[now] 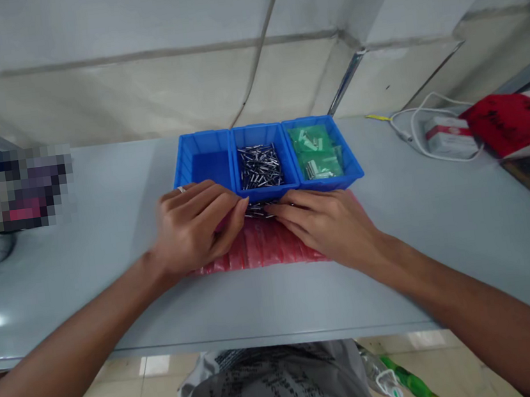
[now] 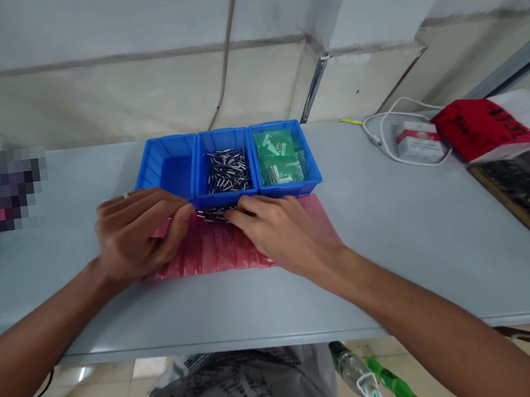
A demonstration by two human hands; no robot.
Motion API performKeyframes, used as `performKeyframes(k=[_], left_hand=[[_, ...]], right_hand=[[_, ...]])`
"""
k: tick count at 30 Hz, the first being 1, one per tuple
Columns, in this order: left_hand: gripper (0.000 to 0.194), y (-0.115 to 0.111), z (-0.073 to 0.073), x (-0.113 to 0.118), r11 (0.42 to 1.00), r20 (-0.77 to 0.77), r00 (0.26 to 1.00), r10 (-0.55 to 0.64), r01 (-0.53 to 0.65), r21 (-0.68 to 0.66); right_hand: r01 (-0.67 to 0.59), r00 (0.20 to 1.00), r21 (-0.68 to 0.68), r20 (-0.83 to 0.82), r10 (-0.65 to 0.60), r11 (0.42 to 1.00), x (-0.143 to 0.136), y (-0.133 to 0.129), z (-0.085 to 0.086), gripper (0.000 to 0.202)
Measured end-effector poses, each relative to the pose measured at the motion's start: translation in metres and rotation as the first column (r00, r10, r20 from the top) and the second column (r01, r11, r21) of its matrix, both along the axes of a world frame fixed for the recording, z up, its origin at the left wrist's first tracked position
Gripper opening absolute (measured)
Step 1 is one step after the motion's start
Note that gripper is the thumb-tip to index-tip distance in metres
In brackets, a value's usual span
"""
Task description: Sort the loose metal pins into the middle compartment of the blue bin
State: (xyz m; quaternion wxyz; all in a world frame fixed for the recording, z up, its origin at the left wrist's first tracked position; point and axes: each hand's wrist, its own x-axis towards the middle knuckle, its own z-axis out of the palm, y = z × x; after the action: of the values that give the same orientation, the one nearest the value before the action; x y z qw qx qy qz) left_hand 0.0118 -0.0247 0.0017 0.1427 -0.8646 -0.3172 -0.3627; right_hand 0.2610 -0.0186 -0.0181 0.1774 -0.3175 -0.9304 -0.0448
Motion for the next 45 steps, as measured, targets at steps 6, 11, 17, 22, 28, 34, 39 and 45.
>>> performKeyframes(k=[6, 11, 17, 22, 28, 34, 39, 45], left_hand=[[0.008, 0.001, -0.001, -0.001, 1.0, -0.02, 1.0, 0.004, -0.004, 0.007], [0.006, 0.001, -0.002, 0.0, 1.0, -0.03, 0.999, -0.019, 0.018, -0.013], [0.025, -0.001, -0.002, 0.001, 0.989, -0.06, 0.992, -0.108, 0.113, 0.091], [0.035, -0.003, -0.002, 0.002, 0.985, -0.071, 0.991, -0.113, 0.121, 0.126], [0.014, -0.003, 0.001, -0.001, 0.979, -0.134, 0.98, -0.148, 0.164, 0.117], [0.012, 0.0, 0.001, -0.001, 0.99, -0.006, 0.996, -0.09, 0.091, 0.111], [0.011, -0.001, 0.0, -0.002, 0.994, -0.047, 0.994, -0.094, 0.096, 0.051], [0.01, -0.003, 0.001, -0.002, 0.992, -0.067, 0.994, -0.085, 0.091, 0.091]], right_hand=[[-0.015, 0.983, -0.055, -0.184, 0.004, 0.998, -0.002, -0.001, 0.004, 0.038], [-0.122, 0.838, -0.224, -0.545, -0.021, 0.967, -0.009, -0.006, 0.013, 0.027], [-0.253, 0.681, -0.448, -0.712, -0.172, 0.857, -0.011, -0.013, 0.026, 0.024], [-0.301, 0.684, -0.538, -0.697, -0.215, 0.787, -0.011, -0.012, 0.025, 0.041], [-0.371, 0.626, -0.567, -0.738, -0.254, 0.736, -0.016, -0.016, 0.024, 0.034], [-0.305, 0.538, -0.475, -0.801, -0.262, 0.825, -0.013, -0.019, 0.027, 0.015], [-0.269, 0.484, -0.506, -0.807, -0.339, 0.82, -0.012, -0.019, 0.026, 0.014], [-0.336, 0.465, -0.518, -0.818, -0.34, 0.787, -0.014, -0.019, 0.029, 0.012]])
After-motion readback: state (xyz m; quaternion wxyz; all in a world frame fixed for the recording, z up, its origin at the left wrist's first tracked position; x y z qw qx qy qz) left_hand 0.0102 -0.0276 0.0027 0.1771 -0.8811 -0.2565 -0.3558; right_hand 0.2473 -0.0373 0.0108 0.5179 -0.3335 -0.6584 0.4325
